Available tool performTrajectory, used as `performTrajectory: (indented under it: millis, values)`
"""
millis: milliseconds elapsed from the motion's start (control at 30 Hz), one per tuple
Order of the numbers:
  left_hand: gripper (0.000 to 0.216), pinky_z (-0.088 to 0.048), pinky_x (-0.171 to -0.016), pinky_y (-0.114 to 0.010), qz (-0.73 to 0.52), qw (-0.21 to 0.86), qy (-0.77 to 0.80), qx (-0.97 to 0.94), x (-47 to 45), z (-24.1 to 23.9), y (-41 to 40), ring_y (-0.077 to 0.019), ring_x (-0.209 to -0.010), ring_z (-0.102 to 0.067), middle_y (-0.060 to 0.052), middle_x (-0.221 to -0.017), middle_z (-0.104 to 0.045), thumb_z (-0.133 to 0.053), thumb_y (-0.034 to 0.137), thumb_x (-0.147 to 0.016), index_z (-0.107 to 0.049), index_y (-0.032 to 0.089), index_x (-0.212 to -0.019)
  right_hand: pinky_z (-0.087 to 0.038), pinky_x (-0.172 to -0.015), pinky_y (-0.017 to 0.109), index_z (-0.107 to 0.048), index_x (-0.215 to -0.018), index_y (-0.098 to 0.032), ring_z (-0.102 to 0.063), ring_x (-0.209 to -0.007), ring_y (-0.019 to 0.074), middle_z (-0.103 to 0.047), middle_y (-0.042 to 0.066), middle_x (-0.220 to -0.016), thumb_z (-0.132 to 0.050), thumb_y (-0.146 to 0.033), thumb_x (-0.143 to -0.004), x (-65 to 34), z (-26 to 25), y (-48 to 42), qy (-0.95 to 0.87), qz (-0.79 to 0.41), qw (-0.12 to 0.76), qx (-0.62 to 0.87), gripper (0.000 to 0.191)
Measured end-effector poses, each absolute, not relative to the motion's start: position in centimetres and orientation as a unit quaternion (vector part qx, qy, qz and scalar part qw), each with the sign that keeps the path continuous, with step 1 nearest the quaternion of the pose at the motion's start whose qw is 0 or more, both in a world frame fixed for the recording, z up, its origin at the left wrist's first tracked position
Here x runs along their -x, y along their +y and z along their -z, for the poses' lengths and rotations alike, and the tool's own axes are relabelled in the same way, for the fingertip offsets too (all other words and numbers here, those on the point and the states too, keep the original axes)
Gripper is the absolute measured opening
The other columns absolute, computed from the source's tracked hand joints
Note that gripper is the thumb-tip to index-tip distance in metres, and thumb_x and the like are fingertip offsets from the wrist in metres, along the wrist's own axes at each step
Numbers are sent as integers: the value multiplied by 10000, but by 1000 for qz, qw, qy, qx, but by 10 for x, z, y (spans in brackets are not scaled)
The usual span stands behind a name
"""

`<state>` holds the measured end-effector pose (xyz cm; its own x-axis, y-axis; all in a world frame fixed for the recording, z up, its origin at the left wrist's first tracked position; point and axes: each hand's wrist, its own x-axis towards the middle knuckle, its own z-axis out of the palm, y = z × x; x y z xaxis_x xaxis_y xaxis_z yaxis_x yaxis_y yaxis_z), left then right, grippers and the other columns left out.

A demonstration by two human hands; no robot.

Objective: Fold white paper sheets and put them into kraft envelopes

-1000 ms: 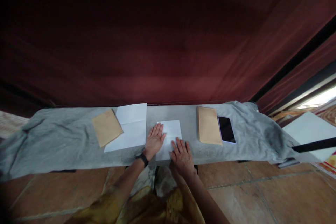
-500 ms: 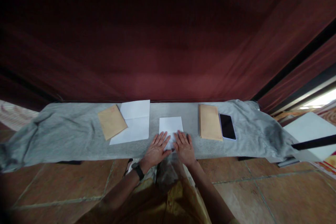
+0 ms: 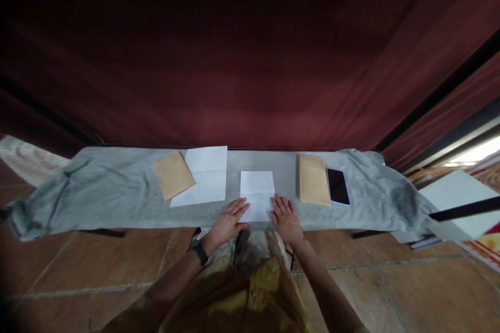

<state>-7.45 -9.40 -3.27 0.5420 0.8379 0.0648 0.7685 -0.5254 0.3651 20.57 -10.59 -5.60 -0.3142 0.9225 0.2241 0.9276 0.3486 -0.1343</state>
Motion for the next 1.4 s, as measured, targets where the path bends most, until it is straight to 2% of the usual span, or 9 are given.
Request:
performTrajectory:
  millis: [267,400,533,667,800,933,1133,1300,1400]
  values:
    - [457,-403,-1177,-415,-154,187,449,-860,78,10,-99,-202,-1380,-492,-78,-1465,-565,-567,172,-913,-585,225,-1366,-252,-1208,512,-374,-1541,-191,-341,-1474,271,-385,131,-1591,-456,-434,-1015,-215,44,-128,-841,-34,127,525,585]
    - [379,-461,-1130,-411,-212,191,446,-848,79,-1,-106,-186,-1288,-573,-56,-1346,-659,-463,154,-961,-650,234,-1281,-297,-1201,506,-331,-1558,-223,-367,-1462,250,-419,111,-1574,-539,-414,-971,-226,41,-132,-845,-95,176,496,651]
    - [321,-516,-1058,-391,-303,235,478,-791,71,-5,-101,-192,-1173,-646,-61,-1232,-715,-451,223,-986,-690,237,-1200,-429,-1121,464,-450,-1484,-205,-472,-1389,230,-510,119,-1504,-469,-290,-988,-226,41,-116,-776,-121,285,550,503]
    - [287,-554,-970,-348,-361,296,525,-711,62,-2,-86,-186,-1035,-700,-46,-1112,-755,-477,325,-994,-708,228,-1134,-452,-1086,486,-615,-1319,-205,-551,-1309,253,-639,110,-1362,-478,-269,-974,-215,39,-91,-769,-105,319,545,377]
    - [322,-571,-885,-332,-385,310,565,-660,61,8,-77,-180,-934,-710,-49,-1074,-751,-530,329,-959,-658,214,-1230,-504,-978,409,-707,-1125,-189,-669,-1089,236,-740,101,-1136,-435,-292,-995,-200,42,-74,-744,-93,342,567,319]
    - [429,-557,-827,-316,-385,291,623,-615,60,19,-68,-167,-833,-691,-27,-939,-729,-533,250,-927,-568,190,-1350,-479,-913,363,-708,-1002,-165,-684,-956,226,-755,99,-982,-416,-332,-1009,-190,47,-65,-707,-74,315,629,336]
    - [569,-523,-754,-285,-327,267,675,-605,52,16,-49,-168,-767,-683,-7,-868,-719,-519,207,-914,-434,197,-1477,-414,-899,357,-694,-1043,-191,-662,-968,228,-748,90,-972,-394,-358,-1014,-176,43,-49,-678,-36,262,686,345]
    - [551,-511,-714,-282,-278,252,704,-603,48,9,-47,-189,-764,-703,-35,-898,-744,-513,225,-932,-437,188,-1476,-396,-855,374,-672,-1064,-204,-671,-918,240,-744,94,-978,-355,-330,-1014,-169,40,-46,-659,-42,235,713,344]
    - [529,-518,-718,-278,-254,233,714,-609,46,10,-53,-195,-801,-716,-52,-956,-755,-512,229,-938,-458,205,-1464,-377,-896,399,-651,-1128,-192,-659,-902,249,-741,107,-957,-354,-316,-1011,-167,40,-55,-668,-29,237,705,343]
